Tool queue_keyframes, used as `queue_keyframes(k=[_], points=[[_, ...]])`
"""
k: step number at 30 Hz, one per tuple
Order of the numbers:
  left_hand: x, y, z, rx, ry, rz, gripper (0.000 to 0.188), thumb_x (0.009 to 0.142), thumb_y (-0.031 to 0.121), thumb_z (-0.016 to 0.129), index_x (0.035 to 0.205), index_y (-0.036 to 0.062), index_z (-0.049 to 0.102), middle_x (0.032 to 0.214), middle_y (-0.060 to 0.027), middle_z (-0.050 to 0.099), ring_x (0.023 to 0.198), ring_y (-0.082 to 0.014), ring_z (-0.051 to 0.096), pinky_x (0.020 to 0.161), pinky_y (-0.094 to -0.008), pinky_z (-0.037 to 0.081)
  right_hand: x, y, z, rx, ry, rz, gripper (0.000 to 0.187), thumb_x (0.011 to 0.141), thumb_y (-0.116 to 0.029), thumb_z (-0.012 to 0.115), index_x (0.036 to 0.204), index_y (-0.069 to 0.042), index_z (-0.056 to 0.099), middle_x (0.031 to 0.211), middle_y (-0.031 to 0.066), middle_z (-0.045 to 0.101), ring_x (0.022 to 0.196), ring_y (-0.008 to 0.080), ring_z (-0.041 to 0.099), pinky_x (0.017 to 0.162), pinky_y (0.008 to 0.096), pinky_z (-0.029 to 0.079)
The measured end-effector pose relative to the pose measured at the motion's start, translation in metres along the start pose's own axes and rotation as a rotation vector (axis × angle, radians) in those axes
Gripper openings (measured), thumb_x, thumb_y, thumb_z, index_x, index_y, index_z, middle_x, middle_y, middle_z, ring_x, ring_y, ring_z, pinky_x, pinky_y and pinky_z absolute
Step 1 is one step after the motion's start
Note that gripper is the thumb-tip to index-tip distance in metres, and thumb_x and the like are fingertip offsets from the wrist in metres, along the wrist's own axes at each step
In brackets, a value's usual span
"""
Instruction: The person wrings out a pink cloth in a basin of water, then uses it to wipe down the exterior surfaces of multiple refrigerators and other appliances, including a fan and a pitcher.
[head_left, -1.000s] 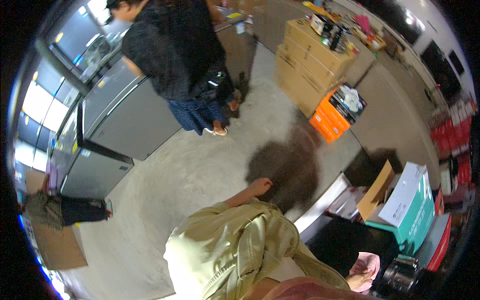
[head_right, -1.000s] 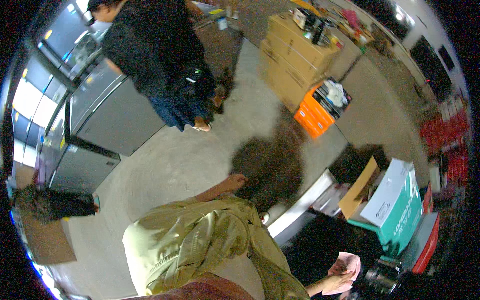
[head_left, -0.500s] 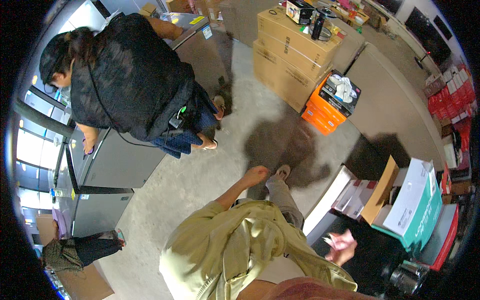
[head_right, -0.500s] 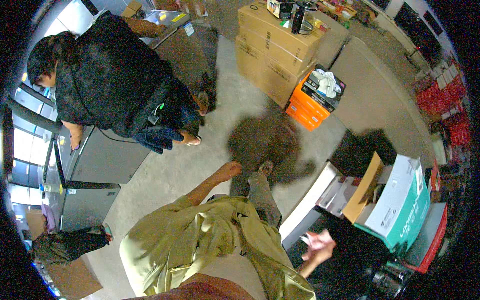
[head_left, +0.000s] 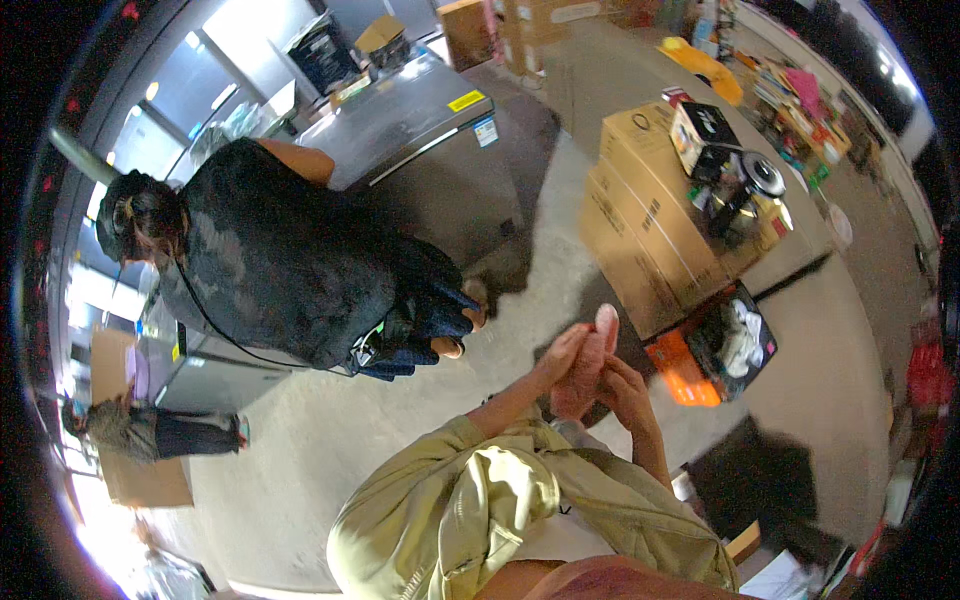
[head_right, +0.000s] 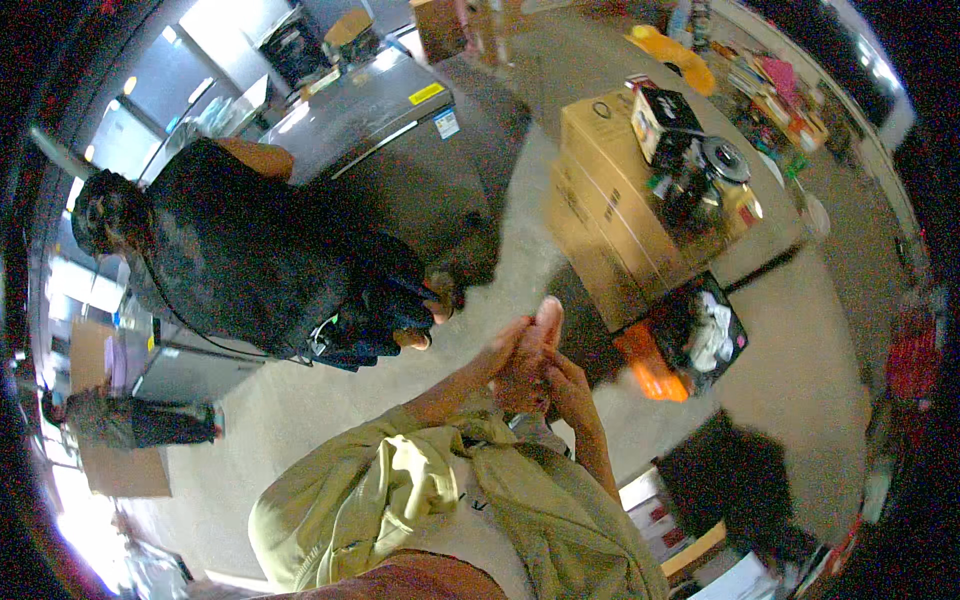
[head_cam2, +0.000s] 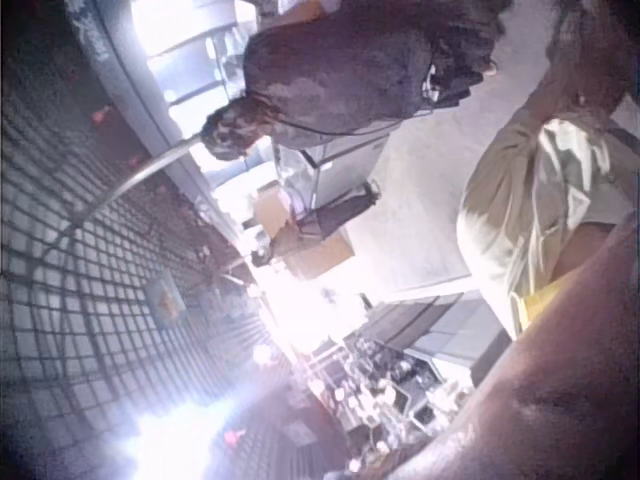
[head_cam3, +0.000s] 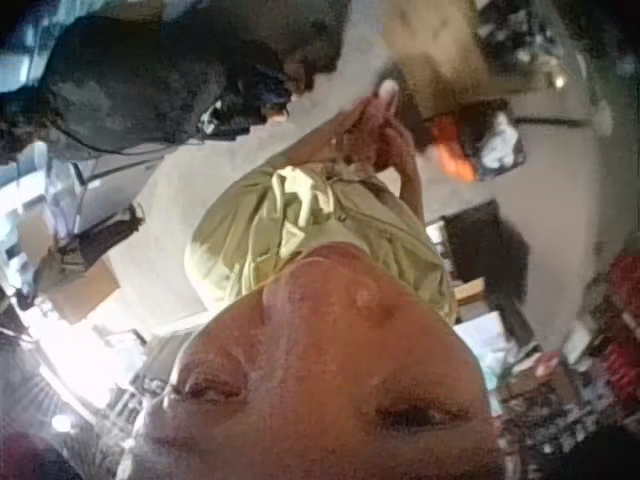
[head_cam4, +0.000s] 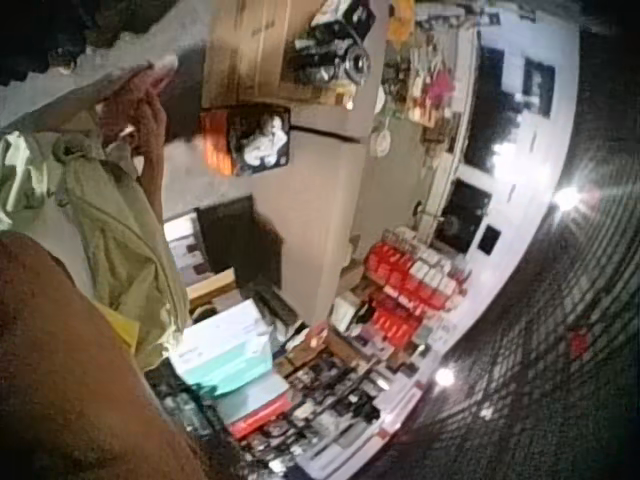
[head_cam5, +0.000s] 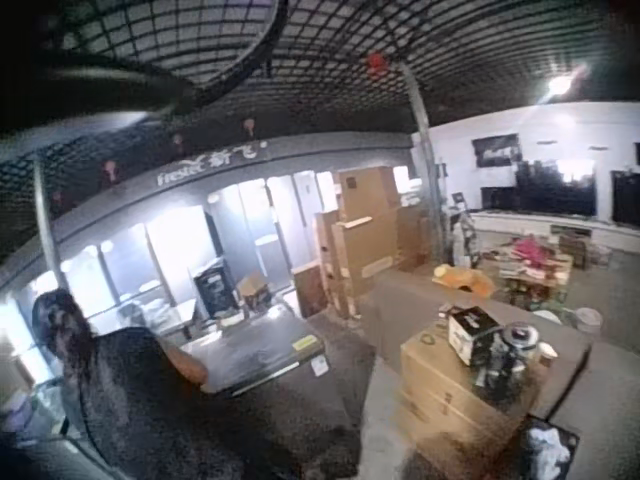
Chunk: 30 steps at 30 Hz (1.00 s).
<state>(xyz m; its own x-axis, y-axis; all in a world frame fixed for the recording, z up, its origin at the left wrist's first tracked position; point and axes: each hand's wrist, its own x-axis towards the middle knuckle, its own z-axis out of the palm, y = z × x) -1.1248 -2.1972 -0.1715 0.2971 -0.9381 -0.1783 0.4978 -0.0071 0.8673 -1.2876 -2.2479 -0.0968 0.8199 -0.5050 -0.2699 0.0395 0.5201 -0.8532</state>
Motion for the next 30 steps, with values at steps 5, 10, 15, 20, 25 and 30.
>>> queue_keyframes(k=[5, 10, 15, 20, 25, 30], points=[[0.042, 0.049, -0.01, -0.373, 0.101, -0.091, 0.041, 0.098, 0.039, 0.031, 0.112, 0.0076, 0.054, 0.087, -0.0011, 0.058, 0.076, -0.0107, 0.055, 0.065, -0.0214, 0.046, 0.109, -0.047, 0.006, -0.695, -0.235, -0.447, 0.041, 0.072, -0.004, 0.059, 0.112, -0.004, 0.054, 0.116, 0.0102, 0.055, 0.105, 0.0275, 0.053, 0.088, 0.0393, 0.043], [0.113, 0.136, 0.018, -0.518, 0.388, -0.011, 0.044, 0.099, 0.041, 0.026, 0.111, 0.0079, 0.052, 0.083, 0.0006, 0.056, 0.07, -0.0067, 0.052, 0.059, -0.0189, 0.041, 0.222, -0.082, 0.035, -1.127, 0.152, -1.336, 0.036, 0.082, -0.028, 0.055, 0.112, -0.007, 0.051, 0.11, 0.0106, 0.055, 0.101, 0.0248, 0.051, 0.081, 0.0397, 0.042], [0.23, 0.095, -0.076, 0.414, 0.379, 0.022, 0.049, 0.095, 0.044, 0.038, 0.125, 0.0072, 0.047, 0.11, -0.0102, 0.052, 0.098, -0.0241, 0.051, 0.082, -0.0347, 0.042, 0.321, -0.075, 0.045, 0.207, 0.119, 0.062, 0.06, 0.096, -0.042, 0.033, 0.14, -0.004, 0.019, 0.143, 0.0115, 0.026, 0.128, 0.0245, 0.033, 0.105, 0.0344, 0.026], [0.296, 0.241, -0.092, 1.258, 0.186, 0.206, 0.047, 0.092, 0.04, 0.045, 0.129, 0.0112, 0.046, 0.124, -0.0159, 0.047, 0.112, -0.033, 0.045, 0.094, -0.0419, 0.037, 0.465, -0.082, -0.007, 0.658, -0.297, -0.149, 0.06, 0.09, -0.045, 0.043, 0.135, -0.007, 0.03, 0.131, 0.0138, 0.04, 0.118, 0.0279, 0.044, 0.099, 0.0393, 0.035], [0.356, 0.294, -0.162, 0.92, 0.585, 0.386, 0.022, 0.092, 0.018, 0.048, 0.103, 0.0036, 0.06, 0.111, -0.01, 0.057, 0.103, -0.0236, 0.051, 0.093, -0.0345, 0.037, 0.584, -0.161, 0.007, 0.0, -0.25, -0.367, 0.028, 0.075, -0.017, 0.061, 0.094, -0.001, 0.05, 0.098, 0.0125, 0.054, 0.088, 0.02, 0.054, 0.071, 0.0319, 0.047], [0.388, 0.325, -0.222, 1.13, 0.83, 0.13, 0.022, 0.087, 0.017, 0.054, 0.107, 0.0089, 0.058, 0.105, -0.0114, 0.057, 0.104, -0.0285, 0.049, 0.095, -0.0387, 0.031, 0.676, -0.165, 0.004, 0.424, -0.146, -0.487, 0.017, 0.078, -0.011, 0.06, 0.077, -0.002, 0.046, 0.084, 0.0098, 0.056, 0.067, 0.0151, 0.051, 0.064, 0.0307, 0.046]])
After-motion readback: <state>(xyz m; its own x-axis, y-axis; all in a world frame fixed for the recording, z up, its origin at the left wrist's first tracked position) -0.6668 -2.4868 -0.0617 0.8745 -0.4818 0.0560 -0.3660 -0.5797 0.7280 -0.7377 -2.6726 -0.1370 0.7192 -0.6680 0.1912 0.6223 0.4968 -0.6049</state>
